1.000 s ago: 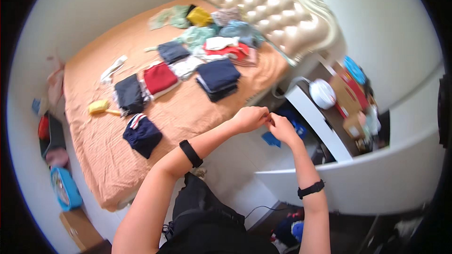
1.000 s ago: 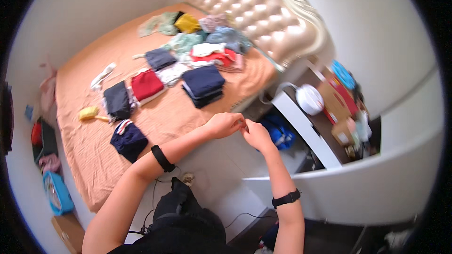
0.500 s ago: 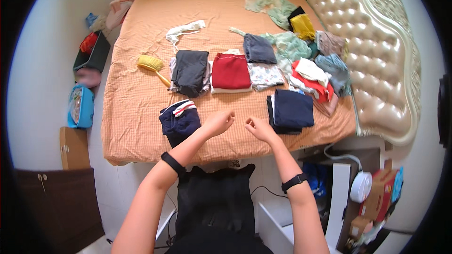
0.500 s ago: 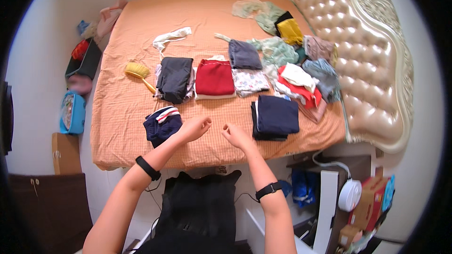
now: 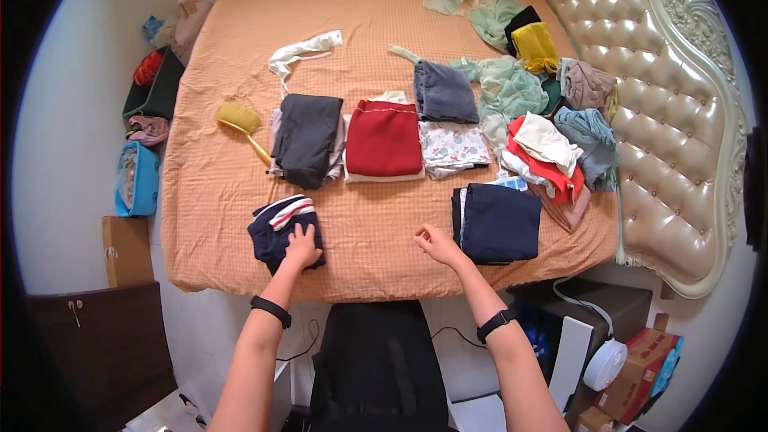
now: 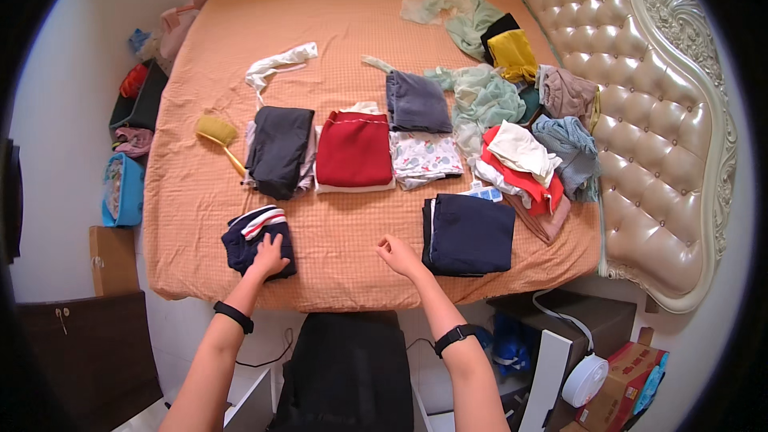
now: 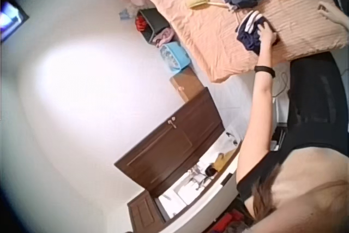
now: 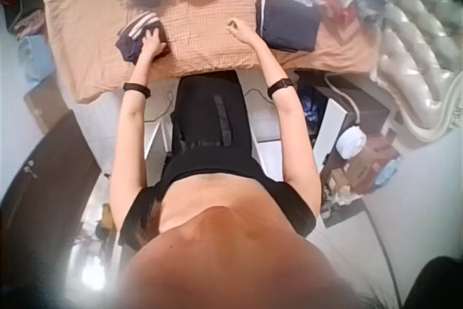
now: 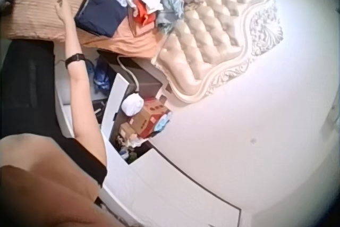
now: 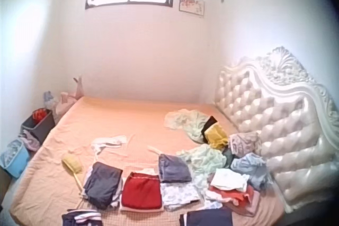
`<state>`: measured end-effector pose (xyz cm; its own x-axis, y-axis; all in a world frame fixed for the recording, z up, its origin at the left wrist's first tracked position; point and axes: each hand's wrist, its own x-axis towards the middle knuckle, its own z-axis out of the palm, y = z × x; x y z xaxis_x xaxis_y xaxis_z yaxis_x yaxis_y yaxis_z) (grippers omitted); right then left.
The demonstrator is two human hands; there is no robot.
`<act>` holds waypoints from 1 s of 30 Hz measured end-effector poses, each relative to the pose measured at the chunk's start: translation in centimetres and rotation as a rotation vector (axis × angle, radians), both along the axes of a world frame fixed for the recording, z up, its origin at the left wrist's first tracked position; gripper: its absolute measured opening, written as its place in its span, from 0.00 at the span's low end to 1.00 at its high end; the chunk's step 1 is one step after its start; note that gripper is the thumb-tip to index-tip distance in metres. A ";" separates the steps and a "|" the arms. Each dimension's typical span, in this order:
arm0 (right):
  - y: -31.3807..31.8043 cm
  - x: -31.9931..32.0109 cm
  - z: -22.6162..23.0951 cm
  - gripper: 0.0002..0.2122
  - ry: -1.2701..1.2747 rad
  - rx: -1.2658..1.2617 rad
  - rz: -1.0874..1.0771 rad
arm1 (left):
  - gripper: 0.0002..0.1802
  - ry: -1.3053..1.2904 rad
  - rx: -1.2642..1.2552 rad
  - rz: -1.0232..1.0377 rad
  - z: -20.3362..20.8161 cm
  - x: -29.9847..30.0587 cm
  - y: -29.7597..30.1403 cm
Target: The recorder folds several items of clothing including a white sweatshirt, a blue pair of pants, a yellow t-shirt, and a red track jacket, and places them into a closet.
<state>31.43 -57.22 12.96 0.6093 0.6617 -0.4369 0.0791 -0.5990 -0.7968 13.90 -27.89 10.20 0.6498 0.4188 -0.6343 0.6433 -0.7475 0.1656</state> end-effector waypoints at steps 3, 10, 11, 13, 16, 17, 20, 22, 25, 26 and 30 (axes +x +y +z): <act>-1.0 1.0 -0.9 0.11 -0.033 -0.022 -0.038 | 0.46 0.118 -0.037 0.051 -2.6 0.8 1.6; -2.8 3.1 -0.4 0.09 -0.009 0.030 -0.244 | 0.38 0.343 -0.038 -0.066 -4.7 3.0 4.1; -3.1 3.3 0.0 0.09 0.026 0.011 -0.282 | 0.35 0.383 -0.021 -0.098 -4.5 3.6 4.0; -3.9 4.6 0.4 0.09 0.027 0.001 -0.342 | 0.32 0.288 0.002 -0.127 -4.5 5.5 3.0; -5.3 6.0 -0.1 0.09 0.021 0.031 -0.454 | 0.28 0.090 0.014 -0.209 -3.5 9.0 -0.2; -5.8 6.6 0.0 0.09 0.009 0.071 -0.500 | 0.27 -0.015 0.004 -0.253 -2.7 10.7 -1.9; -7.6 8.5 0.4 0.08 0.009 0.051 -0.551 | 0.29 -0.009 -0.067 -0.310 0.7 16.0 -8.2; -9.1 9.9 0.6 0.07 0.007 0.107 -0.589 | 0.29 -0.152 -0.120 -0.333 1.9 18.2 -12.0; -12.4 12.5 0.8 0.07 -0.010 0.117 -0.629 | 0.28 -0.320 -0.224 -0.317 3.7 22.6 -18.1; -13.7 13.5 0.8 0.07 -0.018 0.116 -0.643 | 0.28 -0.338 -0.280 -0.289 4.4 23.9 -20.1; -20.6 18.2 -0.9 0.06 0.033 0.215 -0.731 | 0.26 -0.365 -0.322 -0.332 6.5 29.3 -28.4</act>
